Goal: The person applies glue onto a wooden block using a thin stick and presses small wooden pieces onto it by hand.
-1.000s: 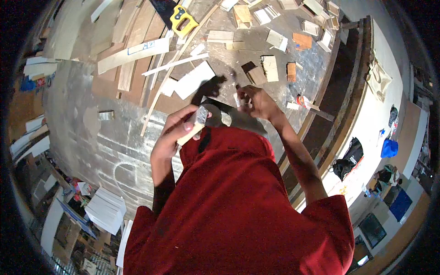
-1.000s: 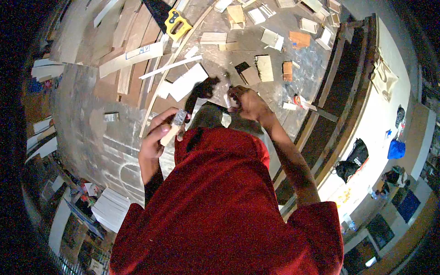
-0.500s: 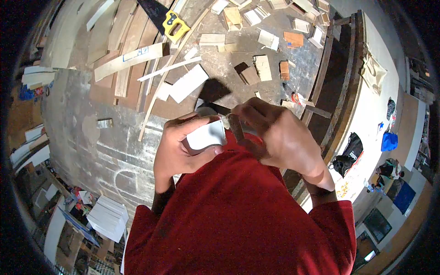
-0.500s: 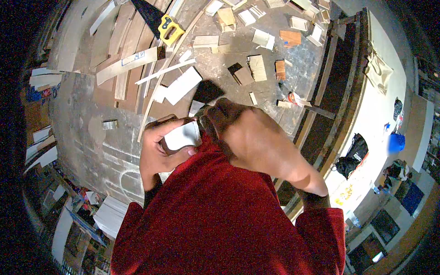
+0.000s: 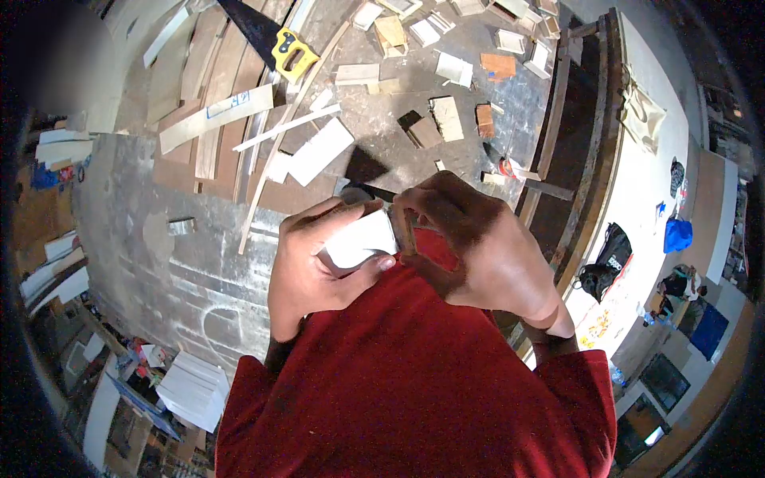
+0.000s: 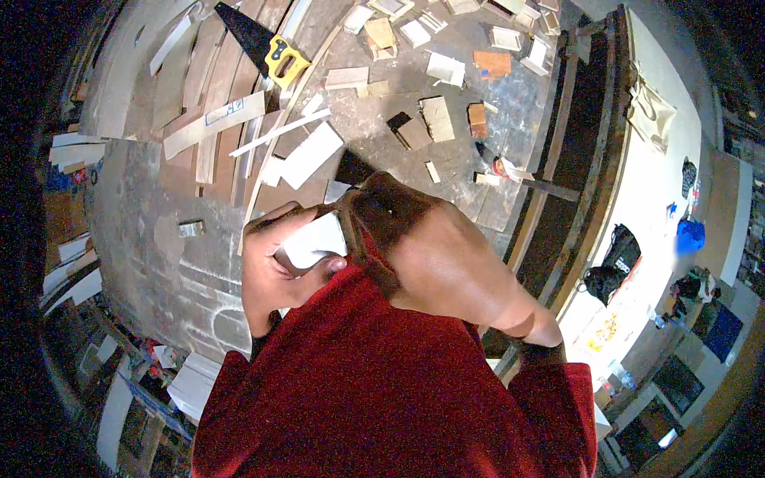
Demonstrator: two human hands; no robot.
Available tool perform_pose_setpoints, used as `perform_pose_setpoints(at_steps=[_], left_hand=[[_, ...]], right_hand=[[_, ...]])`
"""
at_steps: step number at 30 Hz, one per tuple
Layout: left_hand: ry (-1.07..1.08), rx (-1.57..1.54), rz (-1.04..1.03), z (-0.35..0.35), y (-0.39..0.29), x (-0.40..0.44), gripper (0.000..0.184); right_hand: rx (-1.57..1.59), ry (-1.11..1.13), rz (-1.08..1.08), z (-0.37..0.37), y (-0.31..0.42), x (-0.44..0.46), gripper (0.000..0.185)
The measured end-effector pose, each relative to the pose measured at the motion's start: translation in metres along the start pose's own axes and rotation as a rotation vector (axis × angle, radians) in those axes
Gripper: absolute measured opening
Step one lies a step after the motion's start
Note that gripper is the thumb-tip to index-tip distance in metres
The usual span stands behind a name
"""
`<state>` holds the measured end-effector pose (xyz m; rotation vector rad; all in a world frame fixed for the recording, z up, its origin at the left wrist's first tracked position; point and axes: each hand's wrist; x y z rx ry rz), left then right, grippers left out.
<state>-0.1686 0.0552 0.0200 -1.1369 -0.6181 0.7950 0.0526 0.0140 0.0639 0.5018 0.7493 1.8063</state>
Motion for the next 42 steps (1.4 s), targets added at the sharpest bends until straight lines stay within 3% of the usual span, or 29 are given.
perform_pose_setpoints(at_steps=[7,9,16,21,29,34,37,42], left_hand=[[-0.076,-0.312,0.090,-0.008,0.005,-0.008,0.041],[-0.007,-0.185,-0.010,-0.002,-0.003,-0.001,0.037],[0.013,-0.134,0.060,-0.003,-0.022,0.002,0.039],[-0.006,-0.107,-0.068,-0.007,-0.022,0.007,0.043],[0.055,-0.051,-0.095,-0.006,-0.040,0.018,0.036],[-0.051,-0.069,-0.172,-0.011,-0.041,0.011,0.039],[0.052,-0.001,0.113,-0.012,-0.036,0.001,0.049],[0.162,-0.002,0.132,-0.014,-0.035,0.002,0.054]], right_hand=[[0.338,-0.126,0.103,-0.003,-0.016,0.004,0.058],[0.412,-0.142,0.106,-0.003,-0.021,0.003,0.060],[0.407,-0.141,0.112,0.005,-0.025,-0.001,0.061],[0.381,-0.157,0.134,0.008,-0.026,-0.002,0.063],[0.401,-0.138,0.281,0.012,-0.040,-0.001,0.071],[0.563,-0.162,0.135,0.008,-0.045,-0.010,0.074],[0.669,-0.226,0.017,0.002,-0.044,-0.015,0.067],[0.805,-0.298,0.075,-0.009,-0.046,-0.019,0.066]])
Point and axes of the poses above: each hand's wrist, its own x-axis towards the middle knuckle, its own z-axis out of the back of the hand, y = z × x
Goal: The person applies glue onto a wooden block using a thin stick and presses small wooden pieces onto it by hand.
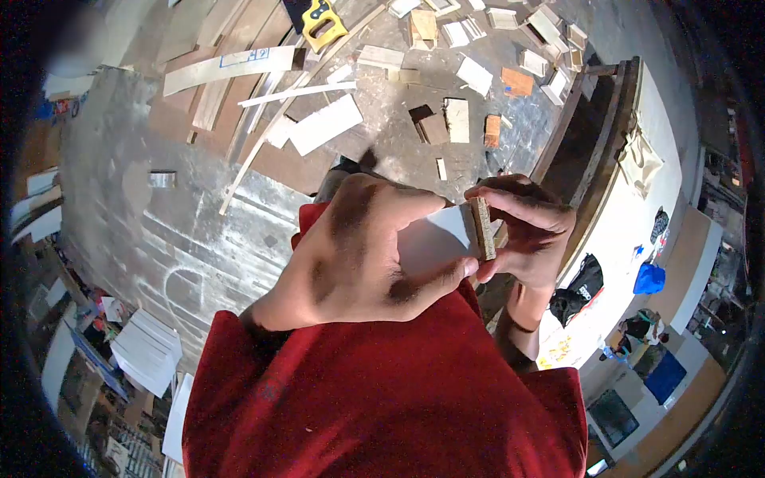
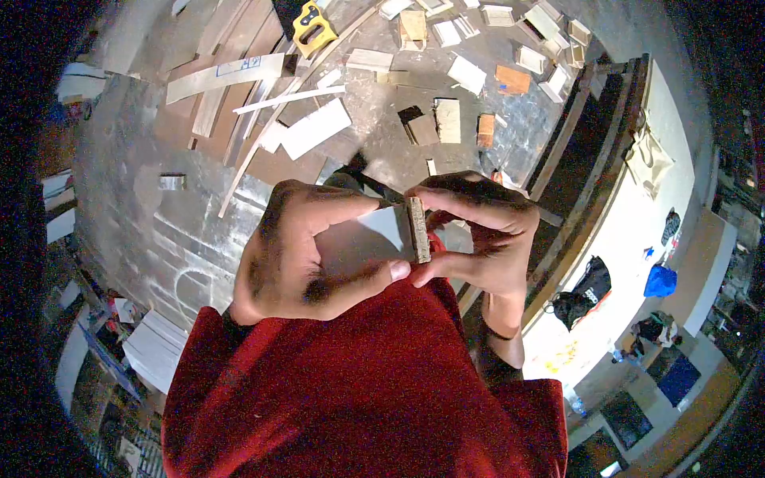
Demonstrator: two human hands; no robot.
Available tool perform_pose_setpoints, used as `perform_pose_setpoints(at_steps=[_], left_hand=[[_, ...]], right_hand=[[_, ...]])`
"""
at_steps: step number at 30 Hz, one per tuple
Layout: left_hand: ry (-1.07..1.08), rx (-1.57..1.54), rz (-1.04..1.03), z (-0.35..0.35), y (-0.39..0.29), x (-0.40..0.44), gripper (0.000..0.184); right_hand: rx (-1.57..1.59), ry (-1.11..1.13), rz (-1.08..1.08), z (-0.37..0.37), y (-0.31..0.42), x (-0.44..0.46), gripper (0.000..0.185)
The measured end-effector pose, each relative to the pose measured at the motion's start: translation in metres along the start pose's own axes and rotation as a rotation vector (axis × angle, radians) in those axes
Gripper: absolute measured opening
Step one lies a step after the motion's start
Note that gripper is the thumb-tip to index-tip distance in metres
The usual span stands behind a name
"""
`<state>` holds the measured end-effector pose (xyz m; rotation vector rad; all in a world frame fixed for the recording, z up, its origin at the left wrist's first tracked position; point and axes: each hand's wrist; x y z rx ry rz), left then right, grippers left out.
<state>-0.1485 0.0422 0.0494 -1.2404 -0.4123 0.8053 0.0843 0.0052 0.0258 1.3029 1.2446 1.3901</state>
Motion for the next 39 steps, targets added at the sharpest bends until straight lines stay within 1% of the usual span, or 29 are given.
perform_pose_setpoints(at_steps=[1,2,4,6,8,10,11,13,14,15,16,17,19,20,21,23,24,26,28,29,31,35,36,38,39], left_hand=[[-0.001,0.014,-0.013,-0.001,-0.001,0.002,0.053],[-0.050,-0.022,-0.085,-0.001,-0.004,0.005,0.036],[-0.036,0.030,-0.133,-0.001,-0.003,0.003,0.044],[-0.050,0.089,-0.185,-0.004,0.000,-0.001,0.052],[-0.141,0.106,-0.268,-0.009,0.005,-0.003,0.053],[-0.106,0.058,-0.236,-0.004,0.003,0.000,0.046],[-0.095,0.042,-0.227,0.000,0.001,0.002,0.044],[0.000,0.024,-0.134,0.008,-0.005,0.007,0.036],[0.028,0.004,-0.102,0.011,-0.006,0.010,0.037],[0.027,0.003,-0.109,0.009,-0.005,0.008,0.037],[-0.061,-0.070,-0.117,0.005,-0.002,0.006,0.038],[-0.149,-0.145,-0.123,0.001,0.003,0.004,0.039],[-0.266,-0.134,-0.201,-0.009,0.016,0.003,0.040],[-0.385,-0.126,-0.265,-0.013,0.017,0.001,0.041],[-0.339,-0.013,-0.300,-0.008,0.017,0.000,0.043],[-0.259,0.204,-0.387,0.000,0.016,-0.002,0.050],[-0.268,0.104,-0.384,-0.002,0.018,-0.003,0.053],[-0.275,0.003,-0.384,-0.008,0.024,-0.006,0.056],[-0.377,-0.048,-0.365,-0.014,0.031,-0.008,0.058],[-0.374,-0.048,-0.370,-0.014,0.032,-0.009,0.058],[-0.362,0.080,-0.449,-0.014,0.035,-0.008,0.060],[-0.388,0.074,-0.519,-0.015,0.034,-0.007,0.061],[-0.390,0.046,-0.494,-0.016,0.031,-0.007,0.055],[-0.390,0.017,-0.471,-0.015,0.026,-0.006,0.050],[-0.226,-0.125,-0.299,-0.013,0.023,-0.004,0.044]], right_hand=[[0.000,0.000,0.000,-0.001,0.000,0.000,0.066],[0.006,-0.004,-0.002,-0.001,0.001,-0.001,0.065],[0.005,-0.002,-0.019,0.000,0.001,-0.004,0.066],[-0.041,0.033,0.042,0.003,0.000,-0.002,0.069],[-0.061,0.048,0.078,0.006,-0.002,-0.004,0.070],[-0.169,0.098,0.095,0.010,-0.005,-0.007,0.083],[-0.173,0.099,0.097,0.010,-0.004,-0.007,0.083],[-0.121,0.076,0.086,0.007,-0.001,-0.006,0.075],[-0.127,0.076,0.089,0.001,0.003,-0.008,0.075],[-0.025,-0.036,-0.012,-0.008,0.008,-0.012,0.075],[0.076,-0.150,-0.110,-0.013,0.012,-0.013,0.076],[0.070,-0.152,-0.106,-0.013,0.012,-0.014,0.076],[0.095,-0.152,-0.105,-0.014,0.010,-0.017,0.076],[0.068,-0.106,-0.091,-0.011,0.009,-0.017,0.070],[0.067,-0.106,-0.090,-0.012,0.008,-0.019,0.070],[0.028,-0.136,-0.117,-0.014,0.008,-0.022,0.062],[0.027,-0.137,-0.117,-0.016,0.008,-0.023,0.062],[0.063,-0.164,-0.109,-0.019,0.011,-0.025,0.055],[0.072,-0.178,-0.111,-0.022,0.014,-0.027,0.053],[0.083,-0.191,-0.116,-0.023,0.015,-0.028,0.052],[0.065,-0.195,-0.122,-0.024,0.017,-0.031,0.051],[-0.001,-0.227,-0.092,-0.032,0.022,-0.033,0.050],[-0.002,-0.229,-0.089,-0.033,0.021,-0.033,0.050],[0.035,-0.240,-0.068,-0.034,0.019,-0.035,0.050],[0.034,-0.243,-0.068,-0.033,0.020,-0.036,0.050]])
Point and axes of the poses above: each hand's wrist, its own x-axis towards the middle knuckle, its own z-axis out of the back of the hand, y = z × x
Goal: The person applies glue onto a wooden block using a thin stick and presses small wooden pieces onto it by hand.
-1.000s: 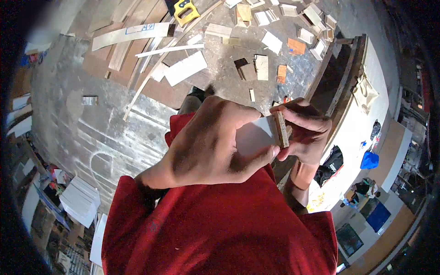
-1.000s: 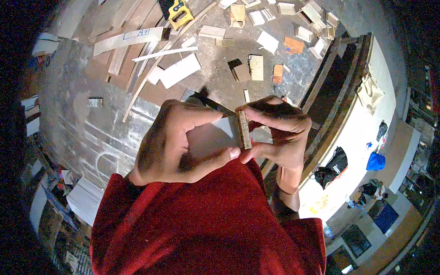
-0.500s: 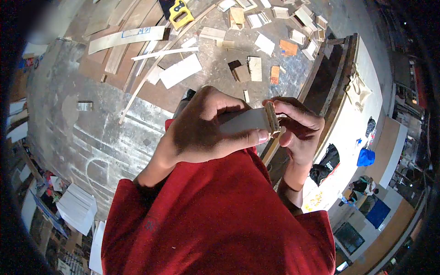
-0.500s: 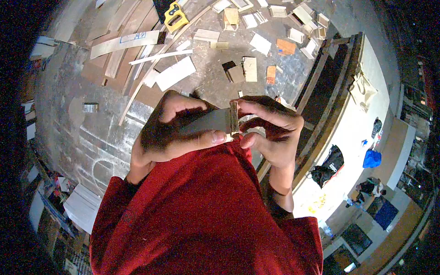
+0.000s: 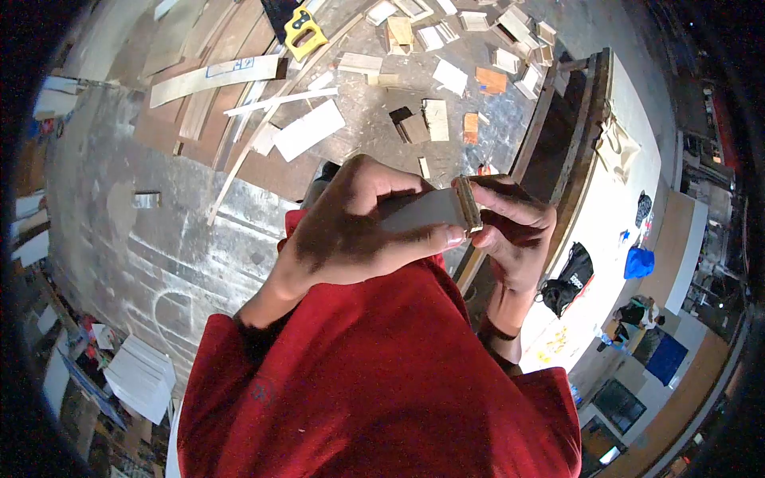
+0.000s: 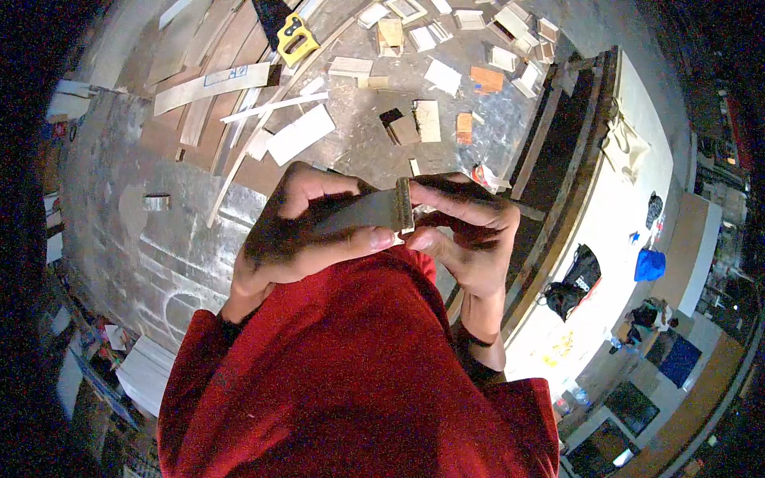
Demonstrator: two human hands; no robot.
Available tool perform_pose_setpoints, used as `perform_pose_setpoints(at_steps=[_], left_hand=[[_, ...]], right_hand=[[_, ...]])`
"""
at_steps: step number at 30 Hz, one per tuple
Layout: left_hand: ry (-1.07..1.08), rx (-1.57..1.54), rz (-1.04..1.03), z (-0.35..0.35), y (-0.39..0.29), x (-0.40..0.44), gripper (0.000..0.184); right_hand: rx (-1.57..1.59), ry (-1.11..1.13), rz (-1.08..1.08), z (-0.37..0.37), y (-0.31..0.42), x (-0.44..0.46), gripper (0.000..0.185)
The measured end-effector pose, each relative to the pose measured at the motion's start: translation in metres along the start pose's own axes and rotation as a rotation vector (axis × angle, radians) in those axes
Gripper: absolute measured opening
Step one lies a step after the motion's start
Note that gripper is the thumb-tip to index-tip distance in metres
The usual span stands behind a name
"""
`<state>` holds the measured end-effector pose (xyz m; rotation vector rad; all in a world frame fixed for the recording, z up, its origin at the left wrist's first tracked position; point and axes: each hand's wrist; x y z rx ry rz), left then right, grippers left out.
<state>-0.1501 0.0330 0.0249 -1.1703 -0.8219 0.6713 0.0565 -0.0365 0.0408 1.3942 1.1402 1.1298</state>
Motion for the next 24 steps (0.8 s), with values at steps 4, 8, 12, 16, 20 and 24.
perform_pose_setpoints(at_steps=[4,8,12,16,20,24], left_hand=[[0.225,-0.040,0.174,0.006,-0.022,0.017,0.046],[0.220,-0.076,0.189,0.001,-0.026,0.017,0.046],[0.157,-0.006,0.095,-0.005,-0.019,0.011,0.041],[0.051,0.072,-0.047,-0.011,-0.010,0.009,0.040],[-0.282,0.123,-0.277,-0.018,-0.003,0.009,0.043],[0.052,0.061,0.037,0.000,-0.024,0.015,0.042]], right_hand=[[-0.037,0.014,-0.019,0.009,-0.002,-0.004,0.052],[-0.095,0.020,0.004,0.018,-0.007,-0.008,0.055],[-0.063,0.004,0.029,0.021,-0.012,-0.008,0.060],[-0.048,0.018,0.017,0.025,-0.014,-0.008,0.060],[-0.069,0.037,0.046,0.027,-0.017,-0.006,0.059],[-0.098,0.108,0.064,0.033,-0.023,-0.008,0.062]])
Point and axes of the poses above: each hand's wrist, its own x-axis towards the middle knuckle, its own z-axis out of the back of the hand, y = z × x
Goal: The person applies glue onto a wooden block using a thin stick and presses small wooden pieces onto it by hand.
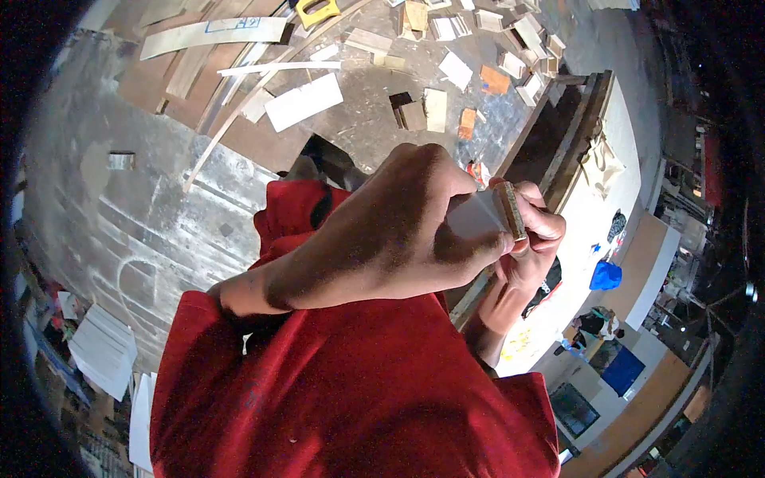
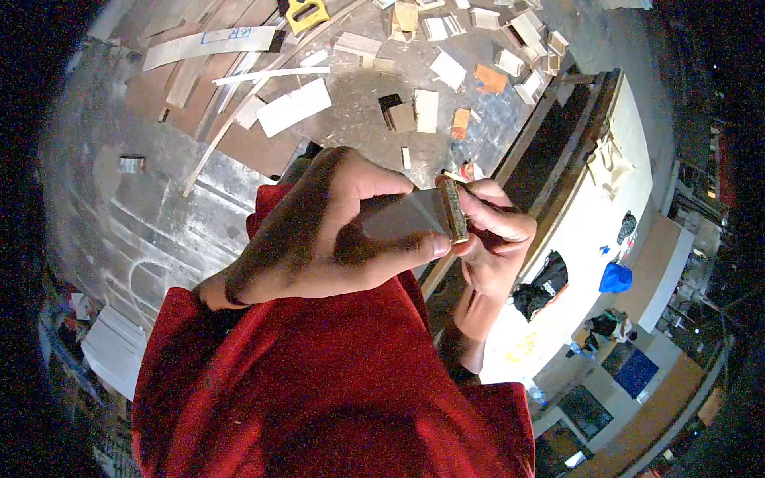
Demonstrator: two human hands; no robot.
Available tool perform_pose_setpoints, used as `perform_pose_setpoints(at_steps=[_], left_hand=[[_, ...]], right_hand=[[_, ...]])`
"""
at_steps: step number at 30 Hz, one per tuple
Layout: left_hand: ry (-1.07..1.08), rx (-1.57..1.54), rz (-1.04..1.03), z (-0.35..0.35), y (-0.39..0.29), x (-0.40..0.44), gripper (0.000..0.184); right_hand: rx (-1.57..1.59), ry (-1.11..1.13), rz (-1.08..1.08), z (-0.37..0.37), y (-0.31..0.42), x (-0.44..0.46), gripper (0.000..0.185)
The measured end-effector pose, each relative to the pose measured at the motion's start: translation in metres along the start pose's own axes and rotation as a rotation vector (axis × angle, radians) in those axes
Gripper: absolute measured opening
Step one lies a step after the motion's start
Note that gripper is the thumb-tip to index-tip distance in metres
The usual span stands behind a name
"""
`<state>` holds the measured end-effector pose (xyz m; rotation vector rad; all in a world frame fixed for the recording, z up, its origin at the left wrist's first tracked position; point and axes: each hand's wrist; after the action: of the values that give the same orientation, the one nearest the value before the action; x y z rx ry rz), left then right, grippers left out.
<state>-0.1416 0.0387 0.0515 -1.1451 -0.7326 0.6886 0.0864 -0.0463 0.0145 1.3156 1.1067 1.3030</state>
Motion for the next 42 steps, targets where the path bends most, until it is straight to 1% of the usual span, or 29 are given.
perform_pose_setpoints(at_steps=[2,4,8,11,13,17,19,20,22,23,25,26,27,28,29,30,32,33,34,36,37,40,42], left_hand=[[0.023,-0.007,-0.010,-0.001,0.000,0.002,0.042],[0.031,-0.110,-0.021,-0.004,0.002,0.002,0.040],[0.018,-0.157,-0.048,-0.008,0.007,-0.002,0.038],[-0.062,-0.153,-0.087,-0.010,0.009,-0.004,0.038],[0.038,-0.179,-0.043,-0.005,0.006,-0.002,0.038],[0.063,-0.154,-0.043,-0.006,0.007,0.000,0.037],[-0.075,-0.137,-0.115,-0.009,0.011,0.001,0.036],[-0.069,-0.134,-0.126,-0.009,0.009,0.003,0.036],[0.042,-0.238,0.129,-0.005,0.000,0.009,0.033],[0.050,-0.227,0.115,-0.005,0.001,0.010,0.033],[-0.035,0.111,-0.120,-0.011,0.008,0.012,0.030],[-0.029,0.123,-0.141,-0.013,0.014,0.012,0.030],[-0.050,0.131,-0.172,-0.014,0.017,0.011,0.023],[-0.034,0.236,-0.240,-0.011,0.020,0.010,0.019],[-0.025,0.340,-0.310,-0.008,0.022,0.009,0.016],[-0.017,0.348,-0.319,-0.009,0.017,0.010,0.016],[-0.224,-0.101,-0.040,-0.016,0.007,0.010,0.014],[-0.114,-0.251,0.043,-0.016,0.012,0.017,0.018],[-0.107,-0.246,0.040,-0.018,0.011,0.017,0.018],[-0.102,-0.288,0.138,-0.018,0.007,0.017,0.024],[-0.099,-0.282,0.135,-0.018,0.007,0.018,0.030],[-0.121,-0.325,0.152,-0.022,0.016,0.020,0.035],[-0.159,-0.355,0.154,-0.027,0.020,0.021,0.037]], right_hand=[[0.068,-0.080,0.032,-0.006,0.001,0.002,0.056],[0.063,-0.067,0.047,-0.002,0.000,0.000,0.055],[0.053,-0.063,0.055,-0.004,0.004,0.003,0.055],[0.039,-0.052,0.049,-0.002,0.005,0.001,0.055],[0.023,-0.046,0.048,-0.002,0.007,0.003,0.055],[-0.029,-0.042,0.036,-0.002,0.009,0.004,0.055],[-0.046,-0.057,0.032,-0.003,0.007,0.006,0.054],[-0.063,-0.071,0.028,-0.004,0.007,0.008,0.053],[-0.055,-0.099,-0.029,-0.005,0.004,0.012,0.052],[-0.028,-0.123,-0.011,-0.007,-0.001,0.015,0.053],[0.025,-0.159,-0.010,-0.014,-0.006,0.019,0.053],[0.048,-0.172,-0.025,-0.016,-0.006,0.020,0.052],[0.071,-0.181,-0.024,-0.015,-0.010,0.021,0.049],[0.074,-0.189,-0.008,-0.013,-0.009,0.021,0.049],[0.125,-0.197,-0.063,-0.012,-0.008,0.021,0.048],[0.179,-0.204,-0.120,-0.013,-0.007,0.021,0.048],[0.169,-0.202,-0.083,-0.012,-0.011,0.028,0.047],[0.203,-0.210,-0.105,-0.010,-0.014,0.031,0.047],[0.254,-0.206,-0.106,-0.010,-0.015,0.033,0.050],[0.310,-0.207,-0.104,-0.012,-0.011,0.036,0.053],[0.310,-0.182,-0.128,-0.012,-0.006,0.037,0.057],[0.374,-0.153,-0.200,-0.009,-0.007,0.039,0.080],[0.377,-0.062,-0.085,-0.013,-0.010,0.044,0.098]])
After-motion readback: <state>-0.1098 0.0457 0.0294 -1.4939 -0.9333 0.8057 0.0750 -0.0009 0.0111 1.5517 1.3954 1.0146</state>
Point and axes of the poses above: each hand's wrist, its own x-axis towards the middle knuckle, its own z-axis out of the back of the hand, y = z × x
